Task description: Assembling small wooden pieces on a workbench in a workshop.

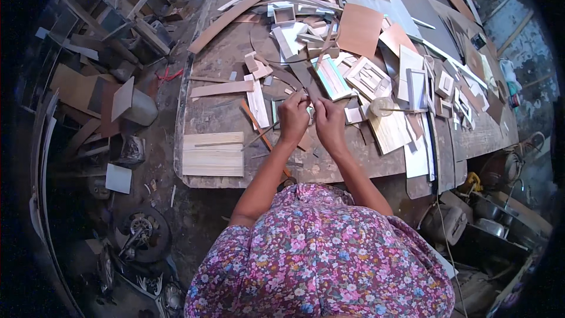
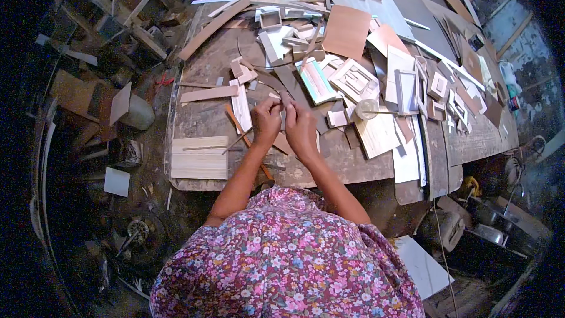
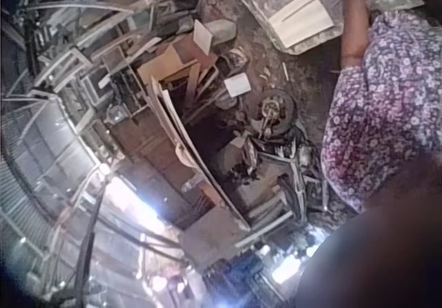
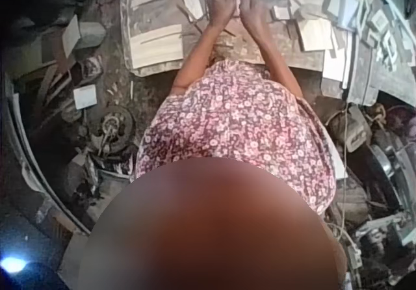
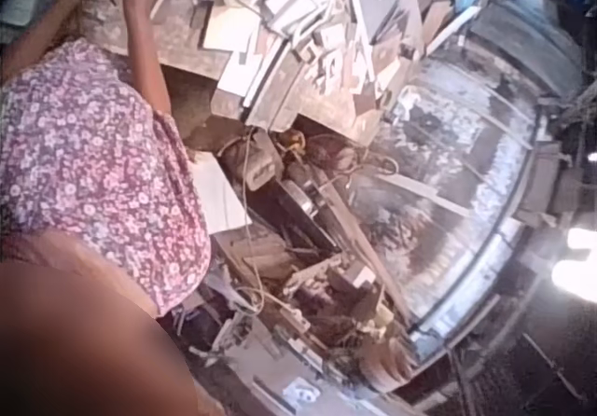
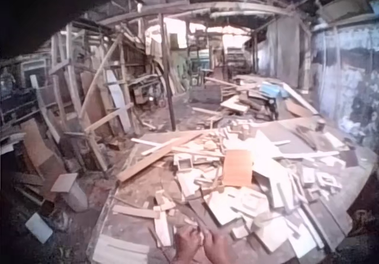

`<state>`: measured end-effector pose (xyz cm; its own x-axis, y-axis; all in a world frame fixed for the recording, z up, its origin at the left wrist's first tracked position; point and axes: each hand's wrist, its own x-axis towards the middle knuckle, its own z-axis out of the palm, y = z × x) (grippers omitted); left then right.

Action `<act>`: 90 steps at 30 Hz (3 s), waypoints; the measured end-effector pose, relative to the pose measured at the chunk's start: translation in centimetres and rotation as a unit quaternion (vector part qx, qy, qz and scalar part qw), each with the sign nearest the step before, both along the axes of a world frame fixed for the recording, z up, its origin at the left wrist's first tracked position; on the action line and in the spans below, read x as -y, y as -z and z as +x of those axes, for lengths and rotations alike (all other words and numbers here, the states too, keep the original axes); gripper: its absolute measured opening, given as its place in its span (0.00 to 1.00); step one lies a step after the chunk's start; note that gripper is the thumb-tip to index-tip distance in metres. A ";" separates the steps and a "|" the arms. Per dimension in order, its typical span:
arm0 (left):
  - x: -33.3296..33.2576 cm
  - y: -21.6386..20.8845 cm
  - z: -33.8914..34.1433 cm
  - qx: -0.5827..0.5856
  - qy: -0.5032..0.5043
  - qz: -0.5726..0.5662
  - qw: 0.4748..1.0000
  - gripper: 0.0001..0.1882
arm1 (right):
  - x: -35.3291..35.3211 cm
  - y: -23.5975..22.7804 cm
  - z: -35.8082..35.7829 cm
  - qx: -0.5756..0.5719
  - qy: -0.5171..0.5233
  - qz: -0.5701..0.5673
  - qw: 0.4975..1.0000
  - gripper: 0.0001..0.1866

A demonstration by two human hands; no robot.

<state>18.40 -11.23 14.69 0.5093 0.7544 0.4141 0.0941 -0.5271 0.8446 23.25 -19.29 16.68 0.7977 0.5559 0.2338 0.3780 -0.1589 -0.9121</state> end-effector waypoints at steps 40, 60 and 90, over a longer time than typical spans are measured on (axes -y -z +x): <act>2.2 0.0 2.4 0.007 0.020 0.002 1.000 0.02 | 0.6 2.3 5.1 -0.045 -0.034 -0.006 0.998 0.15; 0.5 1.3 2.6 0.078 0.038 -0.127 0.988 0.02 | -0.7 0.8 4.4 -0.053 -0.023 -0.042 0.997 0.16; -0.5 1.2 3.9 -0.098 -0.224 0.006 0.970 0.61 | -1.3 3.2 6.8 -0.445 -0.046 0.159 0.880 0.17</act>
